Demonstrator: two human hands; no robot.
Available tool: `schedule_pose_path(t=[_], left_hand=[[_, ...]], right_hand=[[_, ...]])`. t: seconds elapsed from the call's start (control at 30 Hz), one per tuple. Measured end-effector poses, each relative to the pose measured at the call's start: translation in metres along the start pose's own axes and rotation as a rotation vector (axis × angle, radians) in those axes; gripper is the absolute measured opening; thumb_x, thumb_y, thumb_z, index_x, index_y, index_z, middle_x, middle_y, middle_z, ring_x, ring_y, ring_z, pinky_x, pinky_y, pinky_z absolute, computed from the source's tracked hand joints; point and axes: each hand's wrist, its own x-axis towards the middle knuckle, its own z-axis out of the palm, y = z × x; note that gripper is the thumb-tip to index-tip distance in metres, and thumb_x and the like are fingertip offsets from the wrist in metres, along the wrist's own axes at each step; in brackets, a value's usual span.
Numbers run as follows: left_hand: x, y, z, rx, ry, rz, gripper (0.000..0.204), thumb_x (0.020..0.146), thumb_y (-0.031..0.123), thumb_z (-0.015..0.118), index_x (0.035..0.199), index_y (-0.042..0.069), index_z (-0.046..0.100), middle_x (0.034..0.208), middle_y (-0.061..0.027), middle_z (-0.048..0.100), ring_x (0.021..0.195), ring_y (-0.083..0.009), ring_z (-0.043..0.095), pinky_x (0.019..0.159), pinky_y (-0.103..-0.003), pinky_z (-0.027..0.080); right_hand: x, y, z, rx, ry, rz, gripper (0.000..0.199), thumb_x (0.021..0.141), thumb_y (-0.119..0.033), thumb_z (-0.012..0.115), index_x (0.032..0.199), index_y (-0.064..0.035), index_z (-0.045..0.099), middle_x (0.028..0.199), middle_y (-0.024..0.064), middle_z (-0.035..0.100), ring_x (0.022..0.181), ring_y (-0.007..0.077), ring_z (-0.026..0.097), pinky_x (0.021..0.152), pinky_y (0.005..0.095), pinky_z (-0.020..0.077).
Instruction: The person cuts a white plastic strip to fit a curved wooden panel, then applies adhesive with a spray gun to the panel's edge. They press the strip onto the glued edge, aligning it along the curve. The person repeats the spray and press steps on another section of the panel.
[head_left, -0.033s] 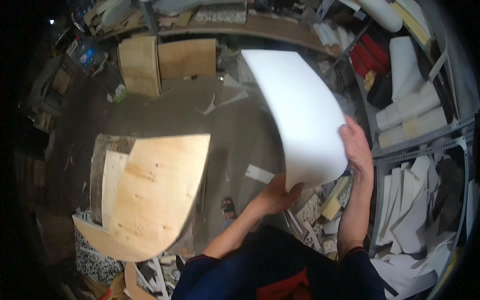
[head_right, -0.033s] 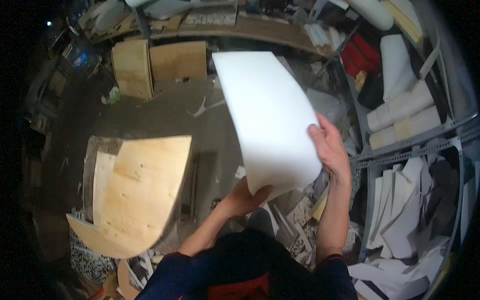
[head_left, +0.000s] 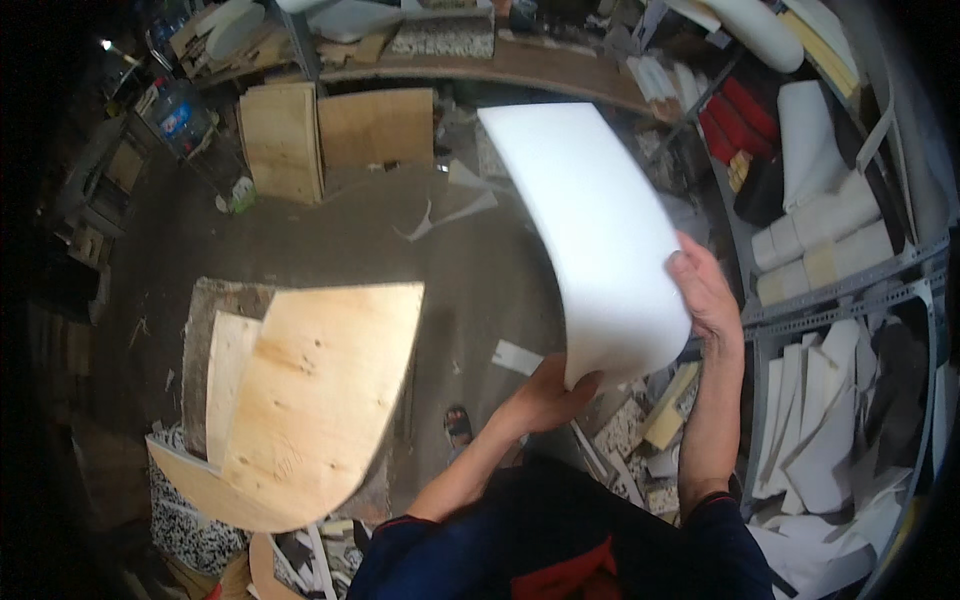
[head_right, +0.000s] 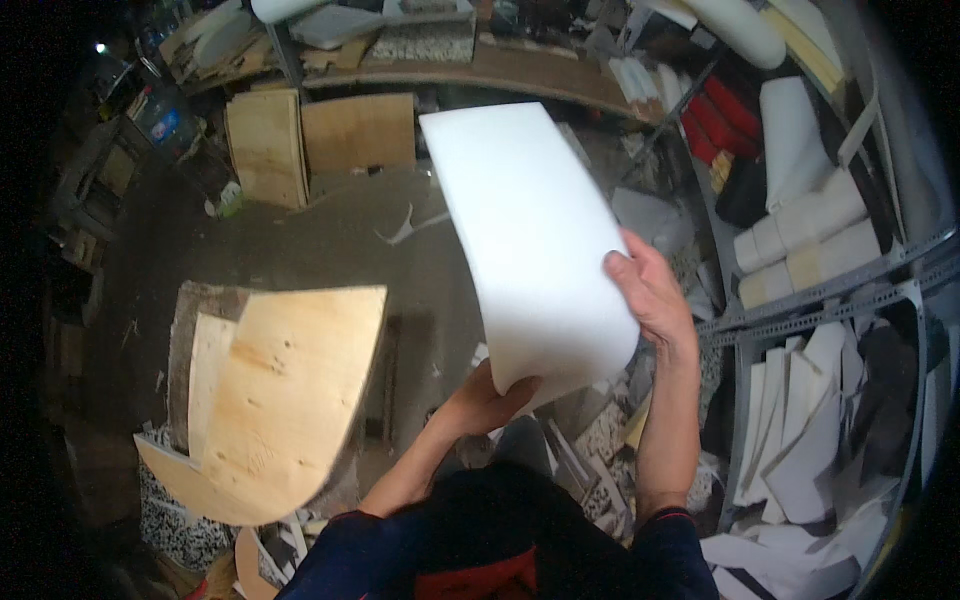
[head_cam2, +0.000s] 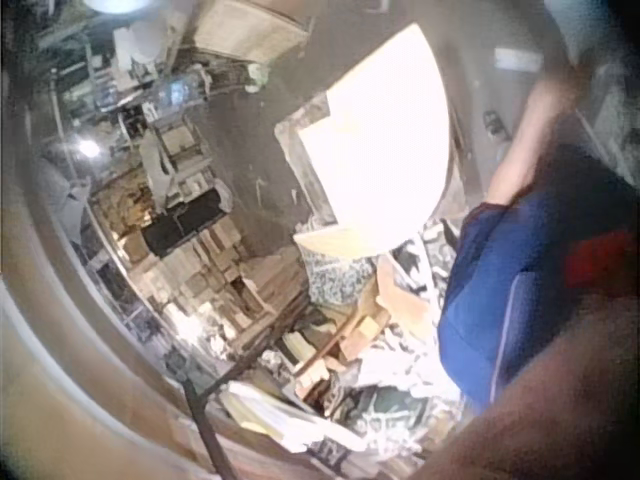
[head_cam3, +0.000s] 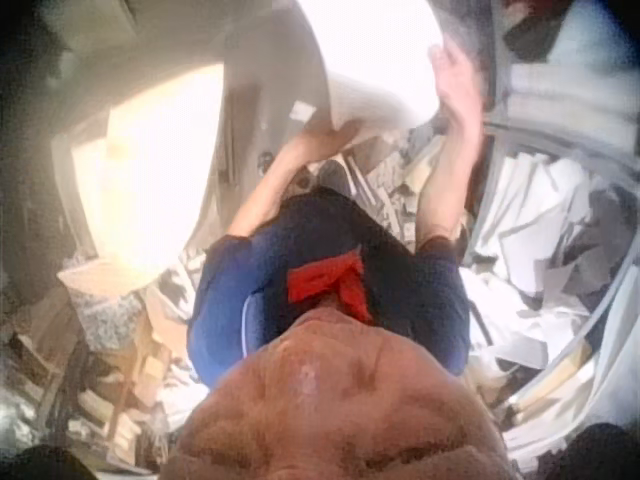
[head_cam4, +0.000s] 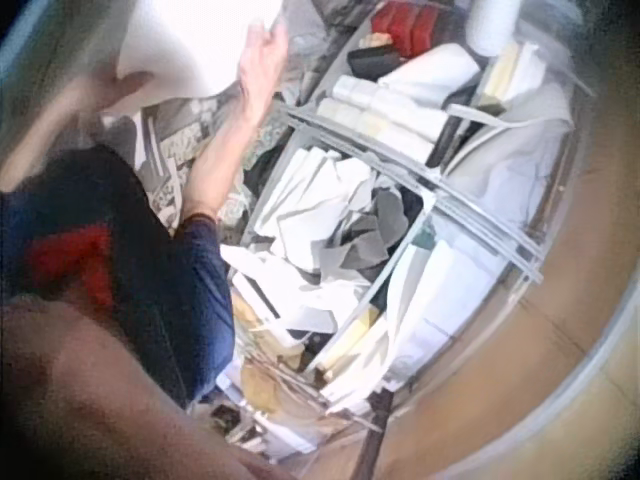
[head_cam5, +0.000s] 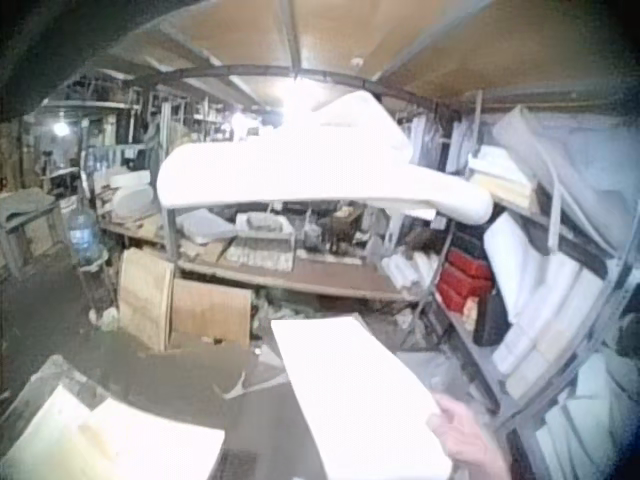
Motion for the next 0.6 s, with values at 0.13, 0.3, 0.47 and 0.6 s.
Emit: schedule_pose_path(t=[0.13, 0.3, 0.47, 0.6], left_hand=[[0.038, -0.024, -0.049, -0.054, 0.124, 0.082, 0.032, 0.095, 0.015, 0.064, 0.124, 0.0, 0.062, 0.107, -0.0127, 0.071, 0.1, -0.0204, 0.064, 0.088, -0.038, 0.052], [0.1, -0.036, -0.112, -0.283, 0.333, -0.069, 0.035, 0.093, 0.012, 0.067, 0.125, -0.003, 0.063, 0.113, -0.0133, 0.07, 0.103, -0.0199, 0.064, 0.09, -0.036, 0.052], [0.187, -0.029, -0.163, -0.213, 0.592, -0.002, 0.035, 0.094, 0.012, 0.066, 0.125, -0.005, 0.063, 0.112, -0.0128, 0.071, 0.101, -0.0196, 0.064, 0.088, -0.036, 0.053], [0.245, -0.027, -0.2, -0.234, 0.825, -0.051, 0.031, 0.095, 0.012, 0.062, 0.121, -0.005, 0.066, 0.107, -0.0114, 0.072, 0.097, -0.0202, 0.065, 0.087, -0.037, 0.053]], right_hand=[[0.098, -0.009, 0.02, 0.232, -0.149, -0.043, 0.049, 0.092, -0.011, 0.071, 0.136, 0.0059, 0.055, 0.12, 0.0149, 0.069, 0.102, 0.0179, 0.068, 0.09, 0.0298, 0.0555], [0.214, -0.008, 0.036, 0.228, -0.145, -0.184, 0.037, 0.09, 0.0, 0.068, 0.126, 0.0051, 0.06, 0.112, 0.0131, 0.071, 0.098, 0.017, 0.069, 0.088, 0.032, 0.0564], [0.356, 0.011, 0.036, 0.333, -0.317, -0.255, 0.034, 0.092, -0.004, 0.068, 0.124, 0.0028, 0.061, 0.112, 0.0104, 0.07, 0.098, 0.0144, 0.066, 0.089, 0.0314, 0.0537], [0.47, 0.015, 0.055, 0.396, -0.54, -0.229, 0.034, 0.091, -0.005, 0.069, 0.123, 0.0028, 0.06, 0.113, 0.0105, 0.069, 0.101, 0.0159, 0.065, 0.091, 0.0326, 0.053]])
